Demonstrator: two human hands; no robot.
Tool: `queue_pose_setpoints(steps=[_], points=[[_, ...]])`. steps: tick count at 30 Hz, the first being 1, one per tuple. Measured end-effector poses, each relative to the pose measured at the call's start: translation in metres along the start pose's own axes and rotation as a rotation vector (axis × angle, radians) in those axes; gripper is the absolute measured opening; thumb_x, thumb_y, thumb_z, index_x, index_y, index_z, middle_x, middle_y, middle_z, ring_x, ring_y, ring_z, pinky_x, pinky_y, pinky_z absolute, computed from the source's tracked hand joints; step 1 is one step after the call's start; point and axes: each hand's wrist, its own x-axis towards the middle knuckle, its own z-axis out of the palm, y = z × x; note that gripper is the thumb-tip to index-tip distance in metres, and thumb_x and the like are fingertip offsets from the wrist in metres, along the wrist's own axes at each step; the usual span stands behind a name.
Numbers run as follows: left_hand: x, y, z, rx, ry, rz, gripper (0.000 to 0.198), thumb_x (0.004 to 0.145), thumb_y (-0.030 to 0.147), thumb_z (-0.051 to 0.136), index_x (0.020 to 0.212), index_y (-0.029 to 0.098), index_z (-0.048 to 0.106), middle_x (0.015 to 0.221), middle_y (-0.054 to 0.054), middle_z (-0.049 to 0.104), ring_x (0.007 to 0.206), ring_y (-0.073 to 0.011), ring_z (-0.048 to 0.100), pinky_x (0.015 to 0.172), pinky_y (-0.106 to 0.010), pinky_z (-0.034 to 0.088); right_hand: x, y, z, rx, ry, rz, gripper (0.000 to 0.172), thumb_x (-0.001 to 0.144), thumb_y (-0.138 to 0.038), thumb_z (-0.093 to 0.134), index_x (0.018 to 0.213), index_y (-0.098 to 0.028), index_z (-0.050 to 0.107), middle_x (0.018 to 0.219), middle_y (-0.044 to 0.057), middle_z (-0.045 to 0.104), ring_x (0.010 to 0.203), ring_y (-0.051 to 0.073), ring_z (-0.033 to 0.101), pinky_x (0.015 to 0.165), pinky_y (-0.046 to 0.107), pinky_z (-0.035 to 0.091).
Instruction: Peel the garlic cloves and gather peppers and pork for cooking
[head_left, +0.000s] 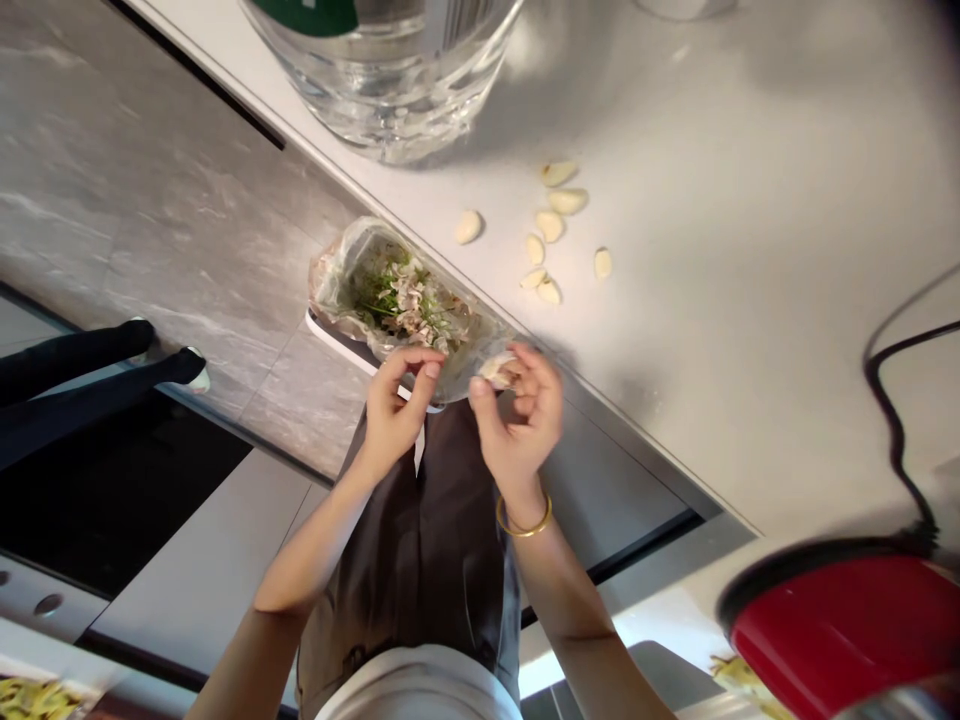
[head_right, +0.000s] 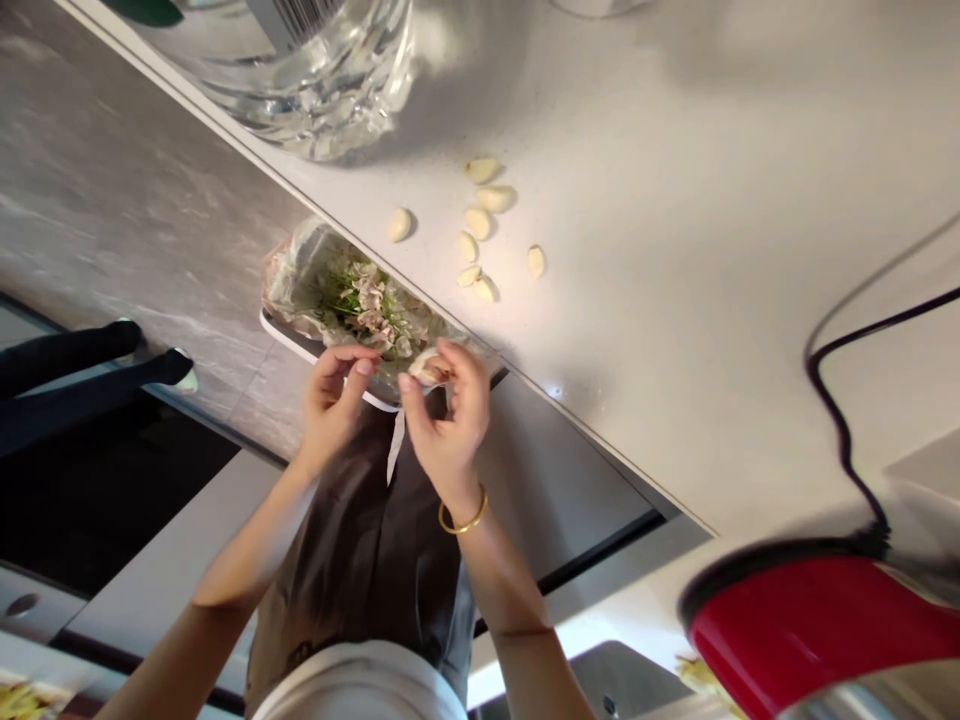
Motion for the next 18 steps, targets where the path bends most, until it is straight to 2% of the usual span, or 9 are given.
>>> queue_pose_setpoints(steps=[3, 6, 9, 12, 15, 18], points=[[0.006, 0.005, 0.006, 0.187, -0.057, 0.186, 0.013, 0.093, 0.031, 0.061, 0.098, 0.021, 0.066, 0.093, -0.004, 0.068, 0.091, -0.0164, 0.062, 0.085, -0.03, 0.048, 0.006, 0.005, -0.014, 0.068, 0.264, 0.037, 0.039, 0.085, -0.027, 0.068, 0.122, -0.025, 0.056, 0.111, 0.004, 0.063, 0.098, 0.016, 0.065, 0.085, 0.033, 0.054], [0.015, 0.011, 0.03, 0.431, -0.122, 0.447, 0.016, 0.092, 0.032, 0.062, 0.103, 0.021, 0.067, 0.098, -0.006, 0.067, 0.097, -0.02, 0.059, 0.088, -0.034, 0.045, 0.02, 0.007, -0.029, 0.142, 0.485, 0.015, 0.029, 0.085, -0.03, 0.065, 0.114, -0.027, 0.058, 0.109, 0.002, 0.06, 0.091, 0.016, 0.064, 0.076, 0.032, 0.054], [0.028, 0.013, 0.062, 0.643, -0.217, 0.651, 0.023, 0.094, 0.03, 0.059, 0.115, 0.024, 0.065, 0.108, -0.007, 0.066, 0.109, -0.0227, 0.056, 0.093, -0.038, 0.04, 0.029, 0.006, -0.039, 0.187, 0.55, -0.007, 0.025, 0.083, -0.031, 0.065, 0.108, -0.028, 0.058, 0.108, 0.001, 0.056, 0.088, 0.016, 0.063, 0.071, 0.031, 0.053], [0.037, 0.011, 0.081, 0.742, -0.283, 0.76, 0.018, 0.096, 0.024, 0.055, 0.109, 0.026, 0.067, 0.111, -0.006, 0.066, 0.119, -0.0227, 0.053, 0.099, -0.04, 0.034, 0.029, 0.004, -0.043, 0.197, 0.53, -0.001, 0.025, 0.084, -0.03, 0.063, 0.108, -0.028, 0.058, 0.108, 0.002, 0.056, 0.09, 0.016, 0.063, 0.072, 0.032, 0.053], [0.039, 0.005, 0.072, 0.757, -0.245, 0.77, 0.016, 0.097, 0.023, 0.054, 0.103, 0.025, 0.068, 0.106, -0.004, 0.069, 0.115, -0.022, 0.054, 0.098, -0.041, 0.032, 0.023, 0.005, -0.042, 0.19, 0.5, 0.028, 0.026, 0.085, -0.029, 0.062, 0.111, -0.029, 0.057, 0.109, 0.003, 0.056, 0.092, 0.017, 0.064, 0.074, 0.033, 0.054], [0.039, -0.007, 0.04, 0.795, -0.123, 0.667, 0.014, 0.095, 0.029, 0.058, 0.103, 0.026, 0.069, 0.102, -0.004, 0.07, 0.109, -0.0233, 0.055, 0.096, -0.042, 0.033, 0.013, 0.006, -0.039, 0.18, 0.388, 0.104, 0.033, 0.087, -0.033, 0.061, 0.119, -0.031, 0.054, 0.112, 0.005, 0.058, 0.091, 0.018, 0.066, 0.075, 0.035, 0.056]])
